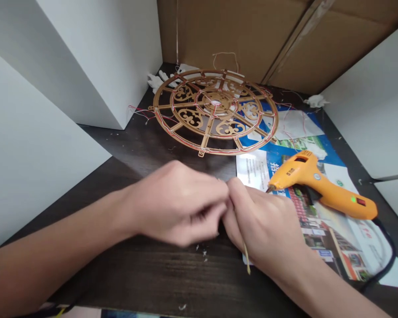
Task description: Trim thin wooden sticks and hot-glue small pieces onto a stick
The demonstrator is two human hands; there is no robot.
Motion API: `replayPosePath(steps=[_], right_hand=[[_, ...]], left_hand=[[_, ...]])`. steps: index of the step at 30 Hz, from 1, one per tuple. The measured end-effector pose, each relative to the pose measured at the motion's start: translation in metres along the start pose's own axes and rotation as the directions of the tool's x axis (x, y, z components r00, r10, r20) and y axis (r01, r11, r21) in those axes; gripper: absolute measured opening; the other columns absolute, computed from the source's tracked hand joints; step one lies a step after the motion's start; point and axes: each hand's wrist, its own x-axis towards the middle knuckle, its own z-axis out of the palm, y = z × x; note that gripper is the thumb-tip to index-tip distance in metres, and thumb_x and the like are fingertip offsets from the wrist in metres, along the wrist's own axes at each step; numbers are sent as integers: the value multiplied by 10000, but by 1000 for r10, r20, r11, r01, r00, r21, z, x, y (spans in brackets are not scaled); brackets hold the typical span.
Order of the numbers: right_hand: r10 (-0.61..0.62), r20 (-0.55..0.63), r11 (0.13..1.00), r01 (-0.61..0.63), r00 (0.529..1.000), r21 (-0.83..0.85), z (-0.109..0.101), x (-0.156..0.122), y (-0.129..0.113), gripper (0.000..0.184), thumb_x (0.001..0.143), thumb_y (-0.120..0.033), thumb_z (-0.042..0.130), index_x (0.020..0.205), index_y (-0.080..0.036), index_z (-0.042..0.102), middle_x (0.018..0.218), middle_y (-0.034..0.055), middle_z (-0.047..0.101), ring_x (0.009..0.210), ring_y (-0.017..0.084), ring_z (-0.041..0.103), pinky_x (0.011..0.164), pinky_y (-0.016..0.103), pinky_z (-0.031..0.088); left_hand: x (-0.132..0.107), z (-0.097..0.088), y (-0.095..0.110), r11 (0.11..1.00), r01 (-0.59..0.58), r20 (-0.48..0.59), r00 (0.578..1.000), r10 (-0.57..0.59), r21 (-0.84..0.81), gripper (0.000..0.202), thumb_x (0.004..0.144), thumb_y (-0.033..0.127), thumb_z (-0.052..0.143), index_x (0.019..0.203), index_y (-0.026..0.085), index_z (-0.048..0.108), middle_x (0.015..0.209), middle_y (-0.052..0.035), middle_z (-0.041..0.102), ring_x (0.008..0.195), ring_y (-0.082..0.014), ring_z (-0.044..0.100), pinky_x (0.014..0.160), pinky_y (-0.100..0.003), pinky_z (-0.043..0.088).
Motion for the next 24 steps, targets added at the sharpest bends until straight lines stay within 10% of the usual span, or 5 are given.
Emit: replayPosePath(steps=[4, 8, 14, 19, 24], right_hand=[[49, -47, 999, -49, 998, -7, 0, 0, 8, 248, 1009, -211, 469, 776, -141, 514, 528, -10, 469, 441, 88, 330, 524, 265, 107], [51, -69, 993, -43, 996, 111, 0, -3, 6, 264, 994, -225, 502, 742, -148, 512, 564, -12, 486, 482, 77, 408, 539, 271, 181], [52, -7, 907, -44, 999, 419, -14, -1, 9, 322, 991, -203, 506, 679, -139, 460, 553, -39, 392, 493, 27, 327, 523, 214, 245], [-290, 264, 664, -5, 920, 748, -41, -2, 20, 346, 964, -177, 476, 631, -135, 391, 557, -25, 370, 532, 41, 320, 541, 199, 242], [-268, 470, 875, 9, 841, 483, -39, -10, 22, 298, 866, -181, 593, 600, -183, 459, 520, -34, 462, 482, 92, 380, 510, 267, 180]], left_hand=[[1, -6, 13, 983, -175, 8, 985, 175, 55, 192, 856, 119, 526, 686, 209, 527, 576, 38, 518, 500, -134, 392, 459, -340, 309], [-16, -28, -1, 978, -31, -157, 986, 64, 207, 197, 866, 108, 547, 711, 224, 505, 592, 19, 513, 519, -144, 417, 532, -349, 299], [-29, -44, -13, 866, -152, 112, 987, 112, 476, 220, 864, 142, 596, 668, 198, 514, 611, 6, 539, 538, -150, 469, 534, -355, 296], [-25, -35, -19, 892, -72, 215, 976, -29, 446, 131, 918, 227, 556, 810, 191, 622, 678, -4, 628, 564, -173, 560, 530, -360, 288], [-23, -22, -20, 967, -22, 202, 979, -30, 252, 111, 907, 184, 543, 952, 204, 643, 756, 17, 665, 636, -165, 599, 567, -349, 321]])
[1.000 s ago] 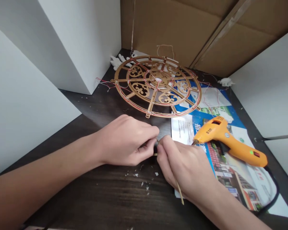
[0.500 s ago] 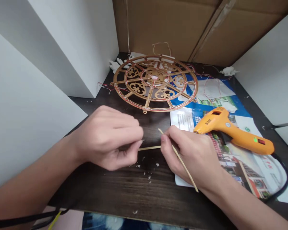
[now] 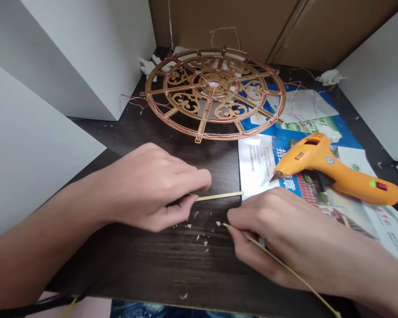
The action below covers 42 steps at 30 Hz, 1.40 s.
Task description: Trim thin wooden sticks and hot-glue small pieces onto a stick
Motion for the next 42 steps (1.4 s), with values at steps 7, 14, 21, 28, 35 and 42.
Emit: replayPosePath(steps=[7, 14, 21, 28, 35, 42], right_hand=[[34, 6, 997, -34, 999, -76, 3, -6, -3, 272, 870, -194, 554, 605, -196, 494, 525, -32, 466, 489, 104, 406, 543, 281, 175], [92, -182, 995, -96, 979, -16, -27, -10, 5, 404, 958, -191, 442, 570, -123, 350, 501, -24, 307, 464, 15, 291, 468, 164, 242], [157, -170, 976, -180, 973, -125, -37, -15, 19, 483, 979, -287, 480, 544, -122, 351, 471, -26, 313, 433, 18, 230, 372, 175, 195], [171, -81, 983, -176, 982, -60, -28, -16, 10, 584, 1056, -431, 463, 574, -116, 361, 490, -22, 347, 484, 32, 257, 454, 190, 215], [330, -81, 936, -337, 941, -104, -20, -8, 18, 635, 1033, -580, 453, 589, -126, 439, 498, -26, 398, 475, 33, 274, 446, 229, 165], [270, -131, 961, -275, 954, -21, -2, 12, 8, 608, 1041, -542, 470, 601, -125, 509, 567, -23, 495, 527, 42, 324, 544, 249, 150]], left_hand=[[8, 10, 3, 998, 44, 125, 991, -38, -40, 130, 938, 231, 556, 809, 214, 561, 707, 33, 593, 589, -159, 512, 545, -358, 256], [8, 11, -2, 992, 96, 146, 986, -84, -78, 117, 908, 183, 534, 800, 215, 567, 704, 38, 585, 577, -144, 490, 558, -329, 274], [4, 6, -9, 969, 120, 37, 993, -114, -214, 88, 845, 153, 551, 781, 211, 572, 668, 51, 577, 506, -94, 436, 518, -270, 291], [2, 6, -16, 950, 177, 68, 984, -165, -256, 130, 897, 138, 518, 924, 220, 616, 774, 60, 639, 559, -73, 510, 554, -233, 328], [4, 9, -16, 936, 229, 92, 973, -212, -267, 97, 910, 212, 565, 988, 245, 611, 878, 38, 689, 575, -87, 545, 556, -236, 363], [7, 12, -10, 902, 364, 96, 931, -352, -230, 152, 942, 261, 570, 1083, 246, 627, 862, 39, 654, 600, -93, 554, 573, -230, 372]])
